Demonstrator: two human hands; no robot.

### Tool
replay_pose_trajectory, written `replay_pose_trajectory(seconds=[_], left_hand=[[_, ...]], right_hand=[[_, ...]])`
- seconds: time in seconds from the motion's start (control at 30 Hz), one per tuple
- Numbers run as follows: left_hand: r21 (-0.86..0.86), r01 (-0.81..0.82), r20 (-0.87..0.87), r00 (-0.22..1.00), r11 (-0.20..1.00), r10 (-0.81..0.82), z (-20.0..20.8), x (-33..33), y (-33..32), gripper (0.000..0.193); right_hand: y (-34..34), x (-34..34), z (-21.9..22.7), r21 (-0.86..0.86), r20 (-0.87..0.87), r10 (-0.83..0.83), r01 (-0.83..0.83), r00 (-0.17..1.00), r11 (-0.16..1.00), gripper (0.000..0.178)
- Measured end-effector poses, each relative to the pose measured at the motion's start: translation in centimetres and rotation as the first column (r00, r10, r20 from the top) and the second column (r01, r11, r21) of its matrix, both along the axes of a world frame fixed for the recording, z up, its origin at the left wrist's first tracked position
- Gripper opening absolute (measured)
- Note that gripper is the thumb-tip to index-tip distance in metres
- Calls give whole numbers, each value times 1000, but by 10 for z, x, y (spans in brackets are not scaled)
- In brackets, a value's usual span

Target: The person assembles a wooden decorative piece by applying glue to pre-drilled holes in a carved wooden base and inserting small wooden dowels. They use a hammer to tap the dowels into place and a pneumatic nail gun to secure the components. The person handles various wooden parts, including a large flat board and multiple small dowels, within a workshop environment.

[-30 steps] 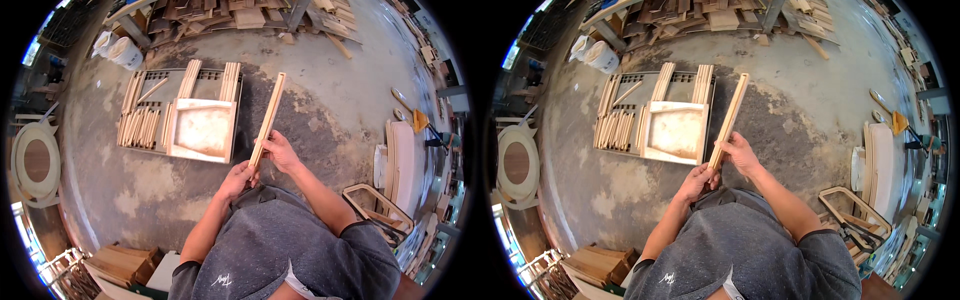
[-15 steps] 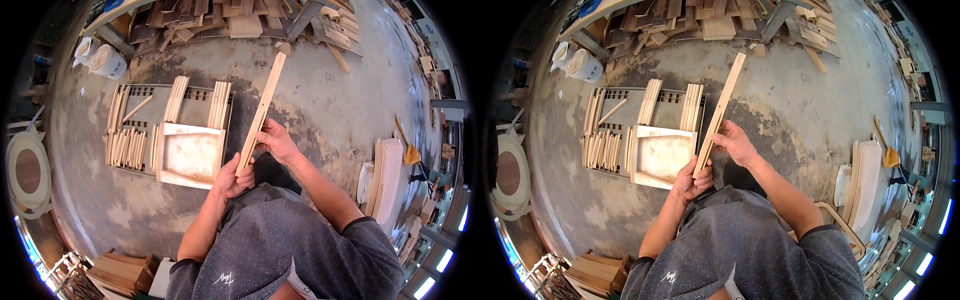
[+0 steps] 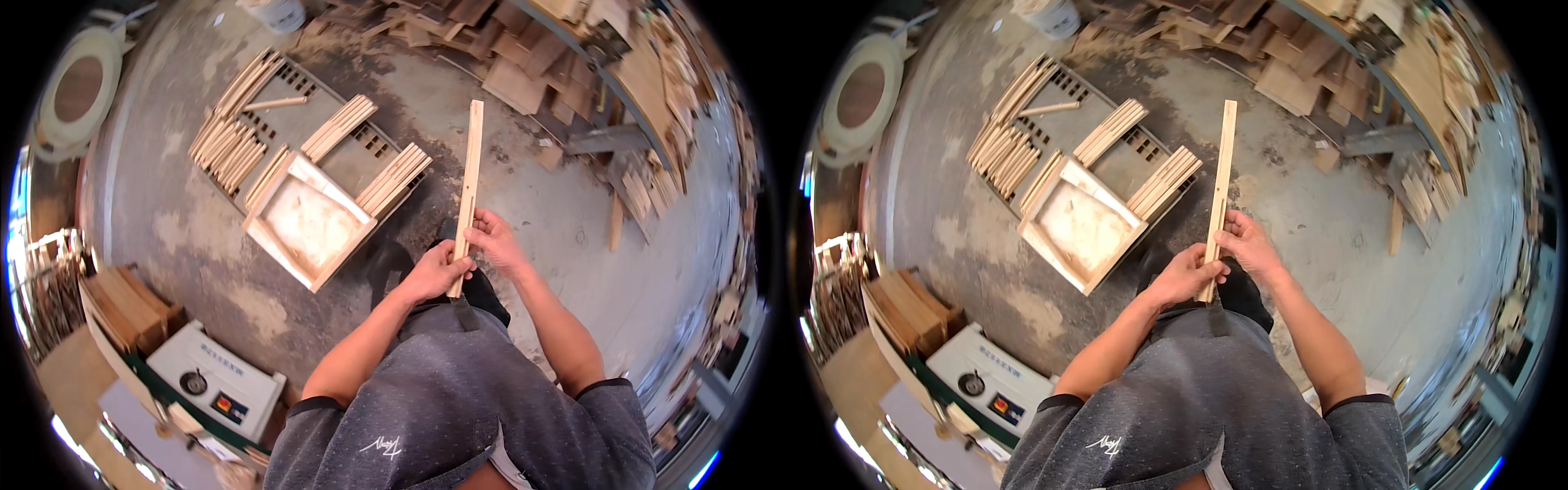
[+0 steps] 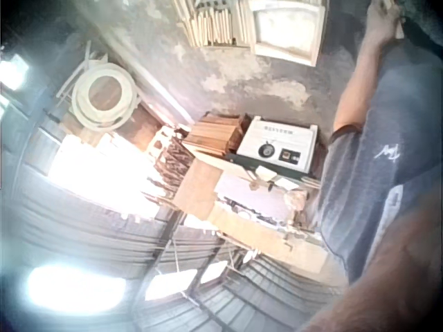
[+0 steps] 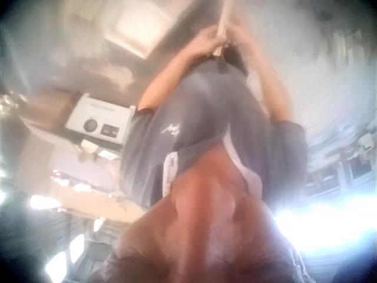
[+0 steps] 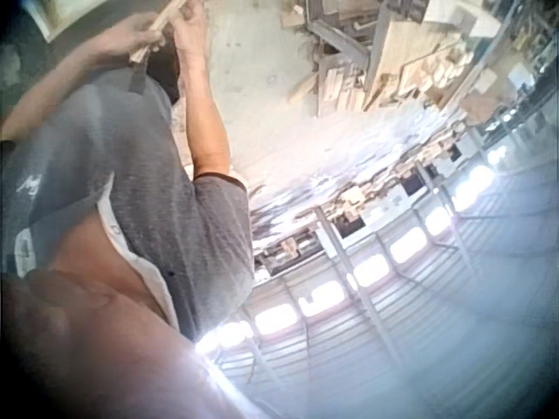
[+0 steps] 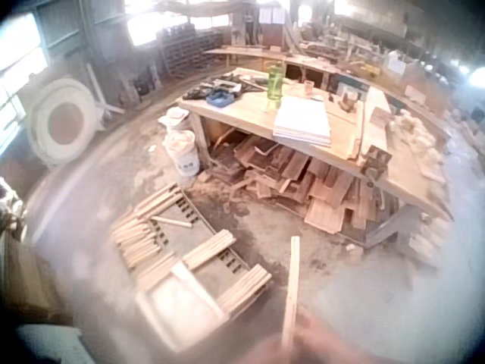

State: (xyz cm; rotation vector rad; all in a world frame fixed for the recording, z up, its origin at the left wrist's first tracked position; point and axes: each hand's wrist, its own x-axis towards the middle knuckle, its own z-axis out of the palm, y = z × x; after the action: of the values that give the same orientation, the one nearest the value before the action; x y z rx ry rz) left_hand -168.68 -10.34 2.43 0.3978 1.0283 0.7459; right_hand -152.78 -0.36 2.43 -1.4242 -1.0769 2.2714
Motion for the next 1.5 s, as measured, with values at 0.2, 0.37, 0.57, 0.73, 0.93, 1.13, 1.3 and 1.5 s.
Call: replay_pose_trajectory(seconds=[0.2,0.37,0.57,0.73,0.93,1.13,1.3,1.5], left_hand=[[-86,-118,-81,991,989,111,-24,5,34,31],[-163,-122,-11,992,979,122,-78,7,53,34],[-295,-203,61,971,934,230,-109,-6,77,35],[-422,-541,-136,831,727,540,-153,-5,62,28],[-456,-794,-487,601,402,634,-203,-10,78,21],[-313,-911,-732,412,269,543,-260,46,137,34],[-313,-870,-825,448,382,345,-298,85,166,38],[-400,-912,-558,166,-88,813,-333,84,205,44]], right_hand=[[64,-16,-35,-106,127,356,-344,926,933,44],[87,-40,-79,-163,287,569,-546,771,822,42],[123,-82,-105,-95,509,781,-878,362,469,40],[155,-126,-122,-174,517,856,-980,-11,92,43],[212,-160,-173,-43,466,885,-999,-23,-4,45],[301,-206,-238,-75,568,769,-949,-294,-307,38],[333,-235,-283,-150,674,628,-905,-388,-397,31],[306,-217,-301,-53,578,756,-938,-308,-342,52]])
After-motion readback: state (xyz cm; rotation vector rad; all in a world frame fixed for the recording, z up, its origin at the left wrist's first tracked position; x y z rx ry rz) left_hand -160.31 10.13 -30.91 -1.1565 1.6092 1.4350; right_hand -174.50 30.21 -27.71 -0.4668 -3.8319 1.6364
